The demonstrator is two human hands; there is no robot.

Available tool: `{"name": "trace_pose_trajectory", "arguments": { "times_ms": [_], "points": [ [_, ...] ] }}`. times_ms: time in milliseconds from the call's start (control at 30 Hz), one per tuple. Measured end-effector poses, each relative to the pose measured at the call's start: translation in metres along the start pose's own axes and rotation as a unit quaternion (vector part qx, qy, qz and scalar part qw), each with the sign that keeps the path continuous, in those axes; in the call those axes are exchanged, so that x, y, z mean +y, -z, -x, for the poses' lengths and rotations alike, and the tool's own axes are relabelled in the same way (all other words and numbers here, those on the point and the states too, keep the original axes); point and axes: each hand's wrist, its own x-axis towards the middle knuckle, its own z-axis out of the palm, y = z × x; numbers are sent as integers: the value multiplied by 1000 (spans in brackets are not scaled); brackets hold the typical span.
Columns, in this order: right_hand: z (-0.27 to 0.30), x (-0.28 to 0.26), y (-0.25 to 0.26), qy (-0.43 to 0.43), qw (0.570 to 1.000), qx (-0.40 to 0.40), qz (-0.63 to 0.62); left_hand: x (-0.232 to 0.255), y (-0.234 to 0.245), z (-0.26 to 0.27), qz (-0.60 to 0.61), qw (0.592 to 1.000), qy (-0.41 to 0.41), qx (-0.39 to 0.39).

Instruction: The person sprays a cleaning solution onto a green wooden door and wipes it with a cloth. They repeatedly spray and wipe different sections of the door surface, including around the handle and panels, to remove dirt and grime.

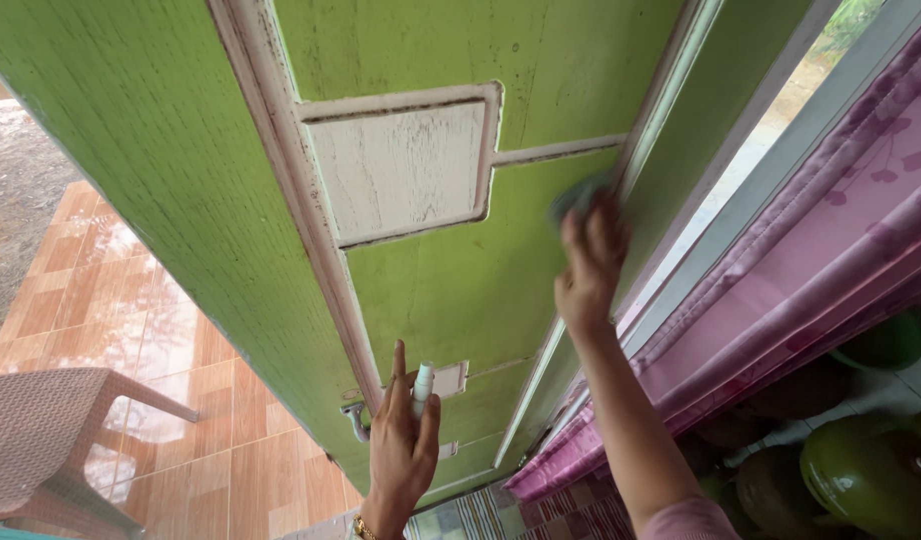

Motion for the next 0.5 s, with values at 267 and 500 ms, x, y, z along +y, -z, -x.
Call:
{"name": "trace_pose_trajectory", "arguments": {
  "times_ms": [267, 500],
  "points": [
    [57, -64, -20, 63, 991, -65, -95, 1, -11, -8, -12, 1000, 8, -4],
    [-18, -12, 9, -26, 999, 18, -9, 0, -4, -7, -18, 998, 56, -6]
  ]
}}
